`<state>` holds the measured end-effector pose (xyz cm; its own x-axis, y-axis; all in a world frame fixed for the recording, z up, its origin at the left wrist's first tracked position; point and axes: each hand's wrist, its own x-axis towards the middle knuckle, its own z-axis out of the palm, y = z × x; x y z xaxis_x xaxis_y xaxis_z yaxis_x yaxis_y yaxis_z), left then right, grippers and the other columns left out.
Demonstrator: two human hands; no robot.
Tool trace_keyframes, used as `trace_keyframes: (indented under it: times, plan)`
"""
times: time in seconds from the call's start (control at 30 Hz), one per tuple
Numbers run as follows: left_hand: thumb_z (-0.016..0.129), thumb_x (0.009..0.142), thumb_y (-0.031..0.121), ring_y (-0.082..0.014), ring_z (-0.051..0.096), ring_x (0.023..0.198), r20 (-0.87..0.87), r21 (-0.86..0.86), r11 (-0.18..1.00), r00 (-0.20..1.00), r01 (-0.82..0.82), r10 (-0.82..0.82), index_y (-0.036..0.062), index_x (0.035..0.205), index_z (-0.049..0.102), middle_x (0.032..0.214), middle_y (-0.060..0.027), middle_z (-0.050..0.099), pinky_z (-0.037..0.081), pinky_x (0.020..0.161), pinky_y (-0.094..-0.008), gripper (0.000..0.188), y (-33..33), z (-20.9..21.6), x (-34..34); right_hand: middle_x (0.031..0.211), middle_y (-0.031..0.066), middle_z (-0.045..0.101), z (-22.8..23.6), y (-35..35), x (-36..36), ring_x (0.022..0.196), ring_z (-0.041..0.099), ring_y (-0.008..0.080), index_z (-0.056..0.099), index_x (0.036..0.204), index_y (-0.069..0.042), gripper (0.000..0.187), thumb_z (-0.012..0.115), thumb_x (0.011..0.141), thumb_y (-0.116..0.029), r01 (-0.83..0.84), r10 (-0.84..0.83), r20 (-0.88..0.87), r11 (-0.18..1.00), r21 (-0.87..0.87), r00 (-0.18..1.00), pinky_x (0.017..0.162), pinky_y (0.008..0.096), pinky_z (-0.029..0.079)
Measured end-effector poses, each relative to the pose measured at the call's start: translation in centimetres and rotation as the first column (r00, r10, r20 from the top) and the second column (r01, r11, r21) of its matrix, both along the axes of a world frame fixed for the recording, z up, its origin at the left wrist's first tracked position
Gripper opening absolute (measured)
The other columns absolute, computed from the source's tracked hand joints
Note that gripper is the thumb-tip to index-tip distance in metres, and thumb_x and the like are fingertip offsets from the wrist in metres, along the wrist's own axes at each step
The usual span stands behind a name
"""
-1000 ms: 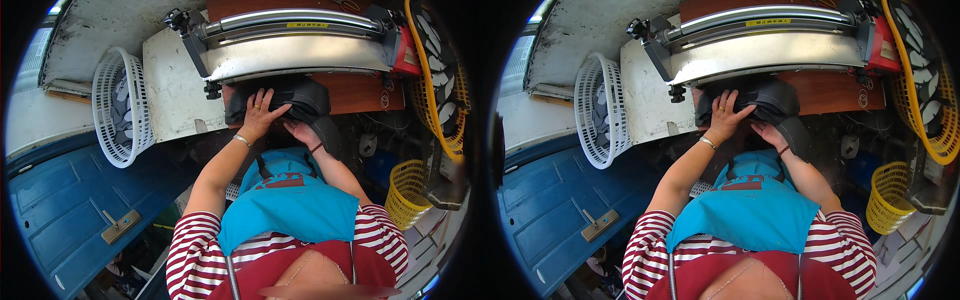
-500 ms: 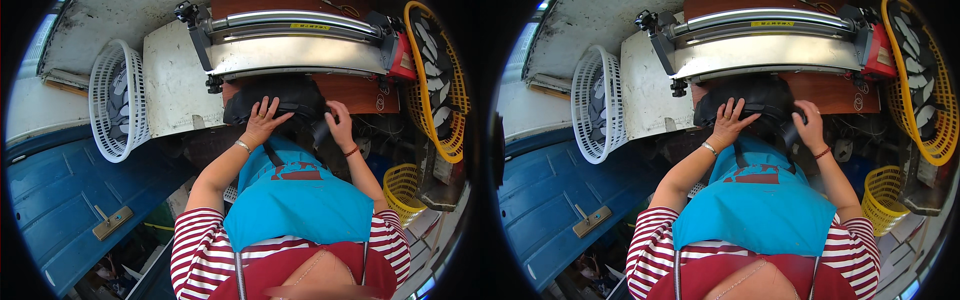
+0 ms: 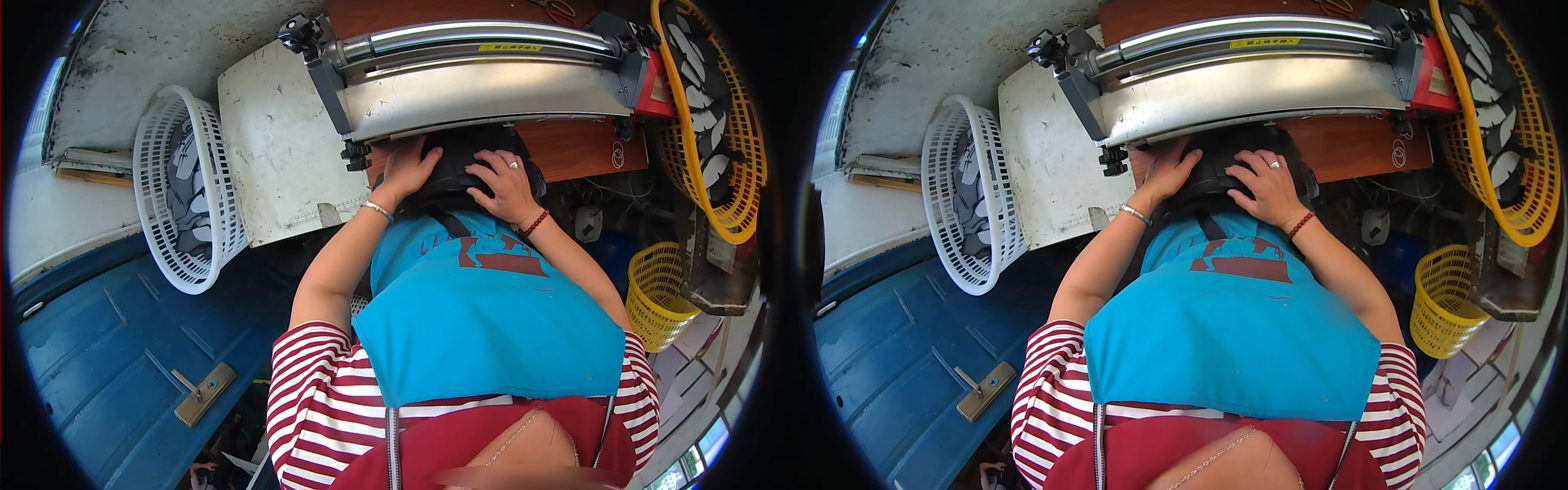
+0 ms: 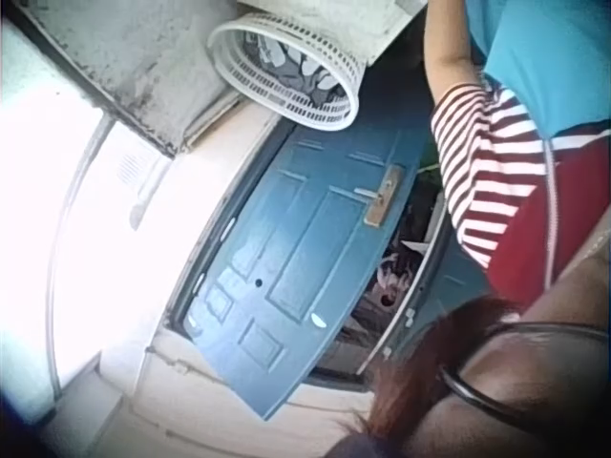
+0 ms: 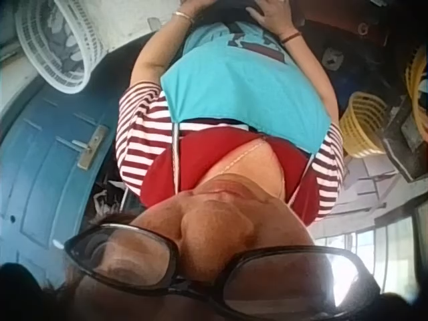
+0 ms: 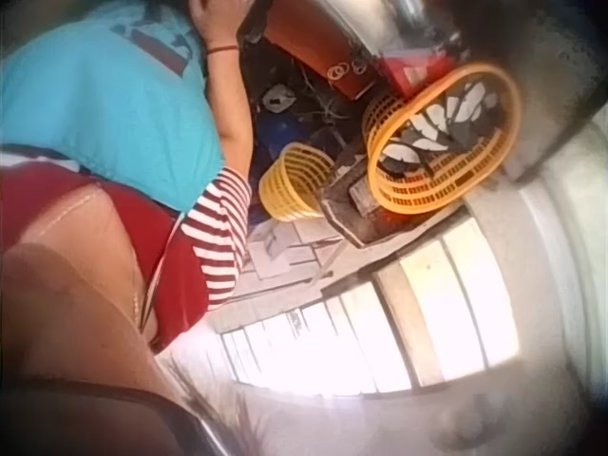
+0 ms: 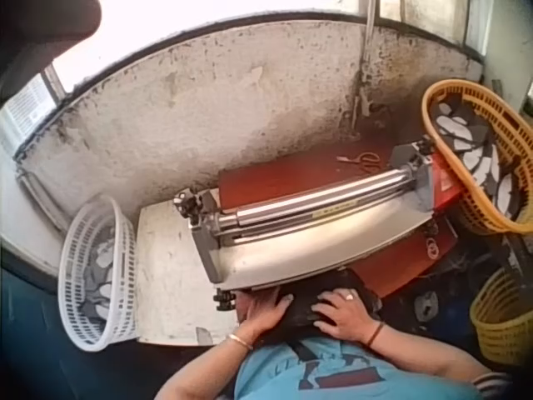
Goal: The recorder is feeding black and grey shoe upper components through a roller machine to flatten or glue them.
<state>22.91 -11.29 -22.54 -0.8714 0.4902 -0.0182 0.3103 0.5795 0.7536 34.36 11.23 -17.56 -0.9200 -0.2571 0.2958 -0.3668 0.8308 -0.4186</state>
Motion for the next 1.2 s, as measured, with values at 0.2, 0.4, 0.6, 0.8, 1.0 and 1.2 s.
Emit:
trace_keyframes:
  times: [0.2,0.4,0.6,0.8,1.0,1.2]
  plan:
    - [0.062,0.097,0.043,-0.0426,0.055,0.129,0.072,0.008,0.955,0.953,0.295,-0.295,0.0037,0.141,0.057,0.138,-0.0264,0.059,0.043,0.11,-0.0444,0.059,-0.5,1.9,-0.2,0.118,0.0076,0.062,0.1,1.1,2.2,0.106,0.058,0.0301,0.073,0.109,-0.015,0.04,0.086,0.073,-0.025,-0.087,0.1,0.1,0.988,-0.127,0.99,0.089,0.0423,0.049]
    - [0.06,0.098,0.044,-0.0439,0.062,0.117,0.059,-0.102,0.96,0.965,0.262,-0.257,0.0045,0.138,0.059,0.126,-0.0265,0.065,0.05,0.101,-0.0467,0.057,-1.1,0.7,1.9,0.116,0.0088,0.062,0.5,1.4,1.6,0.106,0.059,0.0305,0.074,0.112,-0.014,0.04,0.085,0.075,-0.025,-0.13,0.152,0.127,0.978,-0.163,0.98,0.09,0.0422,0.052]
    - [0.058,0.098,0.045,-0.0433,0.062,0.118,0.006,-0.063,0.964,0.966,0.26,-0.26,0.0011,0.134,0.06,0.129,-0.0258,0.064,0.05,0.1,-0.0468,0.057,-0.9,1.8,1.1,0.109,0.0082,0.065,0.9,1.8,1.4,0.101,0.061,0.028,0.075,0.107,-0.011,0.03,0.082,0.079,-0.016,-0.162,0.18,0.096,0.972,-0.171,0.979,0.086,0.0404,0.053]
    - [0.066,0.094,0.032,-0.0386,0.066,0.114,-0.278,-0.103,0.971,0.93,0.218,-0.239,-0.0019,0.125,0.065,0.127,-0.0219,0.067,0.054,0.094,-0.0435,0.046,-2.2,11.5,2.3,0.094,0.0073,0.067,5.3,2.4,1.2,0.084,0.063,0.0274,0.073,0.104,-0.006,0.027,0.079,0.078,-0.004,-0.034,0.026,-0.042,0.981,-0.193,0.999,0.073,0.0391,0.053]
    - [0.063,0.093,0.01,-0.0352,0.069,0.106,-0.508,0.317,0.914,0.859,0.255,-0.064,-0.0001,0.116,0.071,0.117,-0.018,0.071,0.053,0.093,-0.038,0.026,0.3,18.4,-5.4,0.089,0.0077,0.065,13.6,5.6,-1.1,0.08,0.063,0.0273,0.073,0.103,-0.007,0.027,0.077,0.078,0.001,0.183,-0.173,-0.243,0.983,0.018,0.955,0.067,0.0375,0.052]
    - [0.056,0.098,0.029,-0.0386,0.068,0.104,-0.367,-0.099,0.971,0.899,0.218,-0.24,0.0022,0.11,0.073,0.115,-0.0215,0.071,0.052,0.094,-0.0461,0.034,10.6,17.0,-17.7,0.092,0.0083,0.065,8.7,7.2,-8.5,0.083,0.065,0.0287,0.073,0.109,-0.007,0.024,0.073,0.085,-0.003,0.269,-0.227,-0.244,0.95,0.157,0.943,0.071,0.0384,0.054]
